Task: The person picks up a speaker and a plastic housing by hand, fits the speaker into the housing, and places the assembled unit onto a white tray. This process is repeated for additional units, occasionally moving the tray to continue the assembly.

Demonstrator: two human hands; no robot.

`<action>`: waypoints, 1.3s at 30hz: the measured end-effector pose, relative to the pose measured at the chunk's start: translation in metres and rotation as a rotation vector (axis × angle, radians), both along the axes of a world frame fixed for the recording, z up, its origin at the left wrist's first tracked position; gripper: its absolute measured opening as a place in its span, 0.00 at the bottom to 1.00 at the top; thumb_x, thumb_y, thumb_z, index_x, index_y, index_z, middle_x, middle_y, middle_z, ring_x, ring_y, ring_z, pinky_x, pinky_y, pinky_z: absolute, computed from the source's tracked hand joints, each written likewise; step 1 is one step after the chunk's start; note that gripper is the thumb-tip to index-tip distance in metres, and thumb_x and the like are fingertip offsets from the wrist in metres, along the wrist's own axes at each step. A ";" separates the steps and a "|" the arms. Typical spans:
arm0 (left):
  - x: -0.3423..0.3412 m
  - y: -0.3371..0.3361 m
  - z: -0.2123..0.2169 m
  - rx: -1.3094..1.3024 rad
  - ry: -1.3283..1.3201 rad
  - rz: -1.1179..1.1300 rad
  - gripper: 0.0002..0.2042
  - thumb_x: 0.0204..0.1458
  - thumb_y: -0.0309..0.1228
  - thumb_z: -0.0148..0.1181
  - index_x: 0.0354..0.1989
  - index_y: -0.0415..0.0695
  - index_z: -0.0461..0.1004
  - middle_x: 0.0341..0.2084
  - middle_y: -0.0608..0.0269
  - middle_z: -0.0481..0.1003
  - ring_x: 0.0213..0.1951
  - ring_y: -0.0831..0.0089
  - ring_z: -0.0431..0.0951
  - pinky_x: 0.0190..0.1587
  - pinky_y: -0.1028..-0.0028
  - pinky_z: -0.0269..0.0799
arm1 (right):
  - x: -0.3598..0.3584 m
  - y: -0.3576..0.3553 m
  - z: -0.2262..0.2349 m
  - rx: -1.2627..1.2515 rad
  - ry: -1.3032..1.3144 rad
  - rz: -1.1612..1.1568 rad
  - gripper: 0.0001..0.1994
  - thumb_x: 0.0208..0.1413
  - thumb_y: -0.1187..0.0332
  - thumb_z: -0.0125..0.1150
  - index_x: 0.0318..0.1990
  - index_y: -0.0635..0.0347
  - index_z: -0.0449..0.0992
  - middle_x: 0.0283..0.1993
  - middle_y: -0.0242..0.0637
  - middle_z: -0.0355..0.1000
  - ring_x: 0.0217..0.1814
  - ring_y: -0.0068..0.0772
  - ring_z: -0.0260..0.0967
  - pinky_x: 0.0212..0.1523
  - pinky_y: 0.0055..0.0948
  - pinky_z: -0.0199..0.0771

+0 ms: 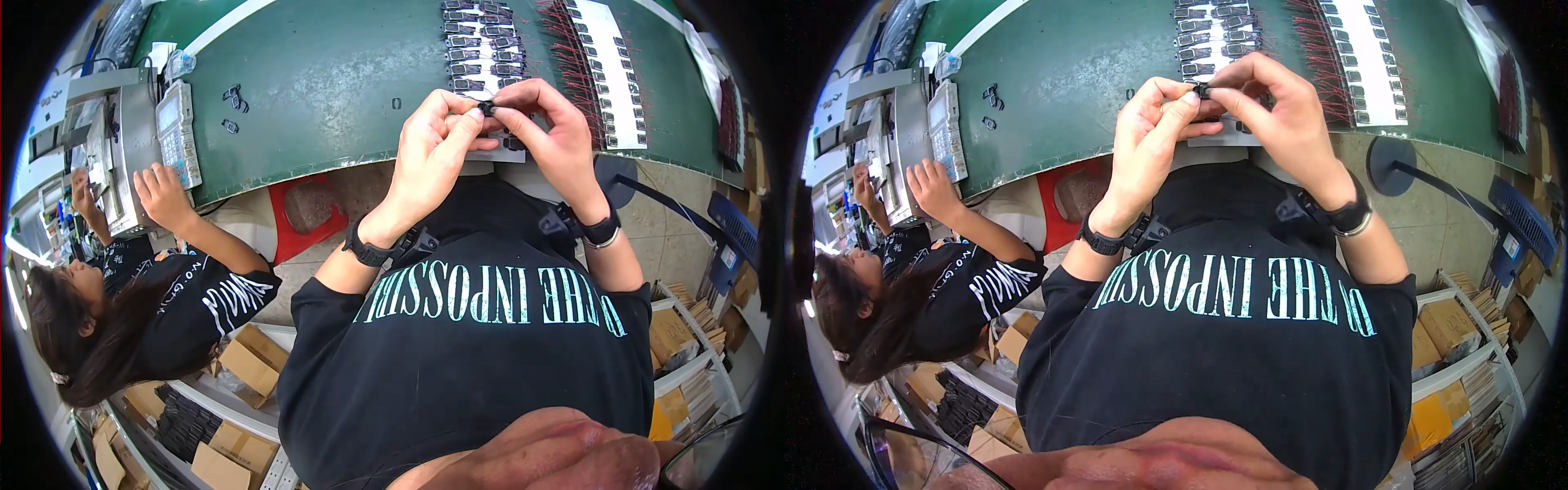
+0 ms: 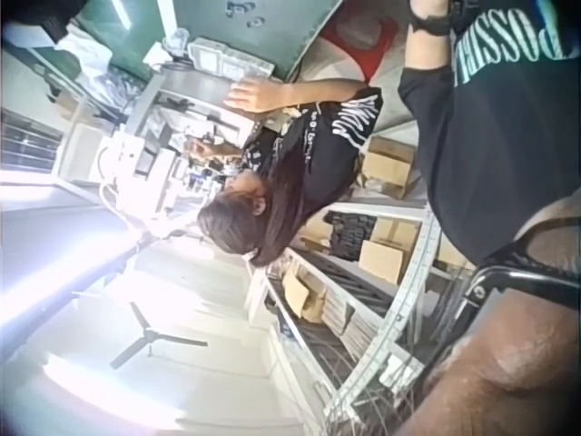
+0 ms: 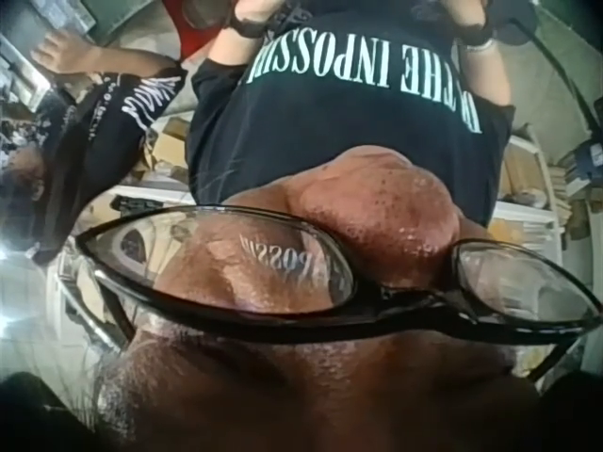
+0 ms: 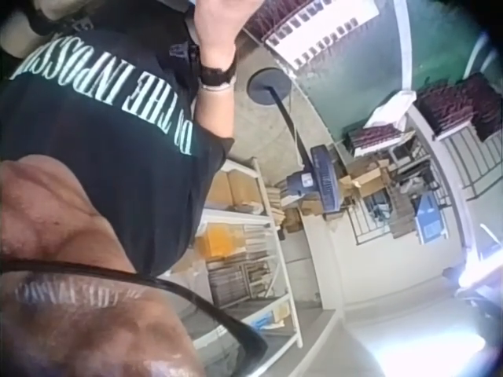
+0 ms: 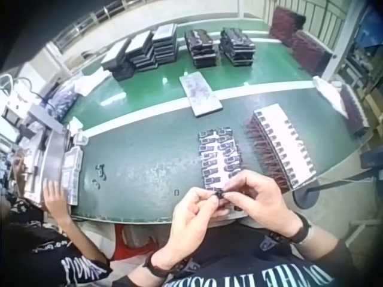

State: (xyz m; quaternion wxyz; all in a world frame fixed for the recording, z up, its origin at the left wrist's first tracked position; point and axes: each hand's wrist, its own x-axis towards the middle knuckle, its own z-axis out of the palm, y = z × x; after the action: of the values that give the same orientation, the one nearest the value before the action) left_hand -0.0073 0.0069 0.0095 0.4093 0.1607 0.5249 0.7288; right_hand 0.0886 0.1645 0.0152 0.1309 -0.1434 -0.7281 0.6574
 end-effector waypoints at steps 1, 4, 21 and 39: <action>-0.001 0.000 0.000 0.000 0.000 0.000 0.08 0.66 0.27 0.51 0.45 0.33 0.67 0.42 0.50 0.79 0.44 0.68 0.83 0.47 0.71 0.82 | 0.000 -0.001 0.003 0.246 0.042 -0.008 0.07 0.58 0.77 0.64 0.44 0.64 0.79 0.42 0.34 0.78 0.43 0.25 0.77 0.45 0.24 0.76; -0.004 -0.001 0.000 0.004 -0.052 0.036 0.07 0.66 0.27 0.51 0.45 0.34 0.68 0.42 0.51 0.78 0.45 0.67 0.83 0.47 0.71 0.82 | -0.002 0.001 0.004 0.541 0.126 -0.014 0.09 0.55 0.79 0.65 0.44 0.63 0.79 0.43 0.37 0.79 0.43 0.29 0.78 0.45 0.25 0.77; -0.010 -0.005 -0.010 0.051 -0.062 0.037 0.07 0.65 0.28 0.54 0.43 0.37 0.71 0.42 0.54 0.79 0.46 0.67 0.82 0.48 0.66 0.83 | -0.010 -0.005 -0.008 0.841 0.315 -0.067 0.12 0.49 0.81 0.69 0.42 0.62 0.81 0.40 0.38 0.81 0.40 0.36 0.80 0.40 0.29 0.80; -0.004 -0.001 -0.013 0.083 -0.095 0.064 0.07 0.66 0.27 0.52 0.44 0.35 0.67 0.42 0.53 0.77 0.44 0.71 0.82 0.46 0.70 0.84 | -0.007 -0.014 0.001 0.869 0.206 -0.109 0.11 0.51 0.80 0.68 0.43 0.62 0.80 0.39 0.38 0.80 0.38 0.36 0.79 0.38 0.29 0.79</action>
State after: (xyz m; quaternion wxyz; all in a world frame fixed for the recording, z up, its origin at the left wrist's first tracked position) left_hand -0.0109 0.0061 -0.0037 0.4032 0.1258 0.4792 0.7694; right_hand 0.0815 0.1509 0.0160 0.2853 -0.0471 -0.9111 0.2938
